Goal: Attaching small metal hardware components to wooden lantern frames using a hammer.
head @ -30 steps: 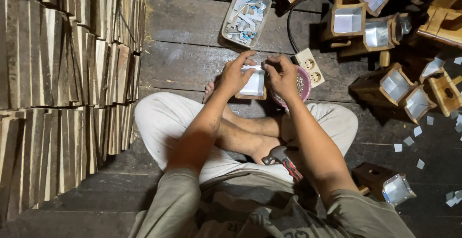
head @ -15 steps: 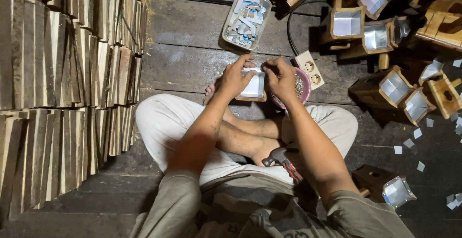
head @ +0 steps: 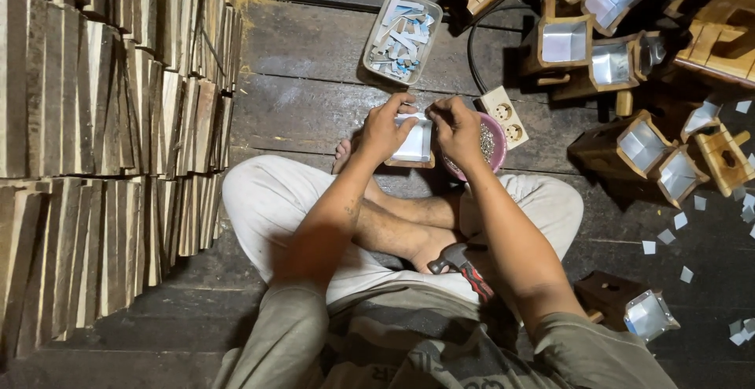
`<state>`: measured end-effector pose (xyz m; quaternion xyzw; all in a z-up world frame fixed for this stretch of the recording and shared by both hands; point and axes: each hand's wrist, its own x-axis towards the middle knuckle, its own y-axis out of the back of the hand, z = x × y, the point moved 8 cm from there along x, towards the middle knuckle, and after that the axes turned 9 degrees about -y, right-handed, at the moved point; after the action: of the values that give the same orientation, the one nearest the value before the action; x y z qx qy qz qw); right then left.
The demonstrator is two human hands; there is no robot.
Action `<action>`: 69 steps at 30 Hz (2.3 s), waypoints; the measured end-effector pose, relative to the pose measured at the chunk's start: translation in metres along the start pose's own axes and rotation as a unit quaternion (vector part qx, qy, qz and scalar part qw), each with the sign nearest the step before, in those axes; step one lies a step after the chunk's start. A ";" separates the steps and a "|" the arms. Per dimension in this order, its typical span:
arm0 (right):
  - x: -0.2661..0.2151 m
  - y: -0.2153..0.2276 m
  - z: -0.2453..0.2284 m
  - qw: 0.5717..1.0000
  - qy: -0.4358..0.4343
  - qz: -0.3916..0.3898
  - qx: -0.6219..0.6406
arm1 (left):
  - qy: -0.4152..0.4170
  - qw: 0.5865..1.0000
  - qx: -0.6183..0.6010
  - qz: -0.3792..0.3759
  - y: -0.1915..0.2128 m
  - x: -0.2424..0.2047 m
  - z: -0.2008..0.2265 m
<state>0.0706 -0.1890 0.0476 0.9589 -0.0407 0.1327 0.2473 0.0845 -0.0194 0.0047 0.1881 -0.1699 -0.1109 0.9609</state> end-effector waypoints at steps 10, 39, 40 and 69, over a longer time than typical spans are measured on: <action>0.000 -0.003 -0.007 0.997 0.041 -0.023 -0.055 | -0.012 1.000 0.000 0.004 0.000 0.000 0.003; -0.210 0.090 -0.039 0.809 -0.329 -0.300 -0.382 | -0.043 0.990 0.131 -0.014 -0.029 0.013 -0.007; -0.224 0.095 -0.037 0.808 -0.331 -0.302 -0.382 | -0.040 0.991 0.130 -0.014 -0.028 0.015 -0.004; -0.053 0.121 -0.149 0.981 0.031 0.101 -0.160 | 0.019 0.996 0.075 -0.045 -0.025 0.013 -0.006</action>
<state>-0.0326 -0.2214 0.2148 0.8933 -0.1508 0.1786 0.3839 0.0946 -0.0435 -0.0067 0.2696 -0.1509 -0.1374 0.9411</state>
